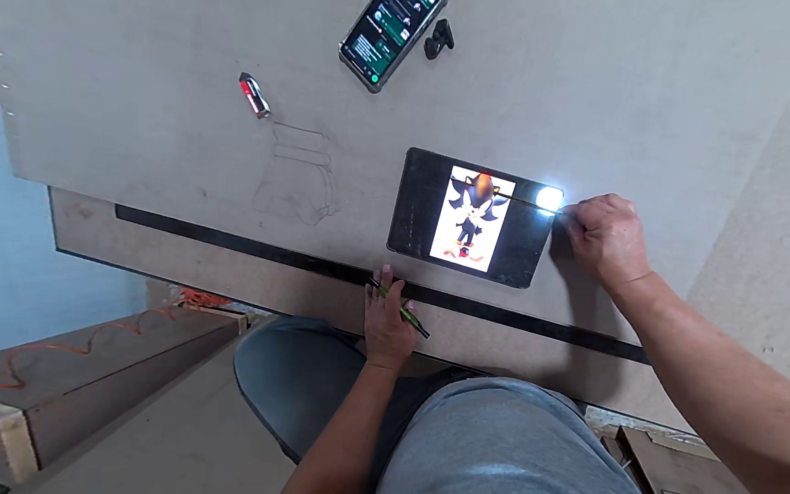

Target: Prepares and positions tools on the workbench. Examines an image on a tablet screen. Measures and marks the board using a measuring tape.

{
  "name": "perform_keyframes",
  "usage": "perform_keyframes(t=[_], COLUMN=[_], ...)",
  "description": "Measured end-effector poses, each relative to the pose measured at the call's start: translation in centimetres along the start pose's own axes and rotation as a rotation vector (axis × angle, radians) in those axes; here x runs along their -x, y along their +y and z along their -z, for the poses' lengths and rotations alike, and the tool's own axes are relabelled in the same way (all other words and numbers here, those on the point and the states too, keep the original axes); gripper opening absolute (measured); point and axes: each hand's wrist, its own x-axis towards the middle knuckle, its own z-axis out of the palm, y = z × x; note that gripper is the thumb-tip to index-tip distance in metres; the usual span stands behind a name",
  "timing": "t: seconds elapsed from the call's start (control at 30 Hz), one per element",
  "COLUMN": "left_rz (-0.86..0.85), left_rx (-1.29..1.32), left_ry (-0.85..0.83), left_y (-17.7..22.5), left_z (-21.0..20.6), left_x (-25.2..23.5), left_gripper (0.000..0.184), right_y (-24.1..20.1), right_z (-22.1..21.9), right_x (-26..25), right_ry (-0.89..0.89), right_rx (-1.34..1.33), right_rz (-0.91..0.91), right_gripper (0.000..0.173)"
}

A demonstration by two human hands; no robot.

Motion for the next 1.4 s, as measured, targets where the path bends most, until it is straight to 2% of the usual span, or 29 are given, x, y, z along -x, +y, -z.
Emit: perform_keyframes(t=[0.23, 0.63, 1.4], left_rz=[-0.002, 0.004, 0.014], left_rx=[0.005, 0.028, 0.053], left_ry=[0.008, 0.021, 0.014], left_y=[-0.1, 0.2, 0.0], left_z=[-0.1, 0.2, 0.2], left_x=[0.1, -0.1, -0.1], left_gripper=[0.040, 0.039, 0.038], right_y=[-0.2, -3.1, -3.5], right_z=[-0.1, -1.5, -1.6], right_x=[0.5, 6.0, 6.2], right_ry=[-0.010, -0.054, -0.046], right_rx=[-0.010, -0.020, -0.016], right_rz=[0.025, 0.042, 0.036], right_gripper=[0.025, 0.023, 0.023])
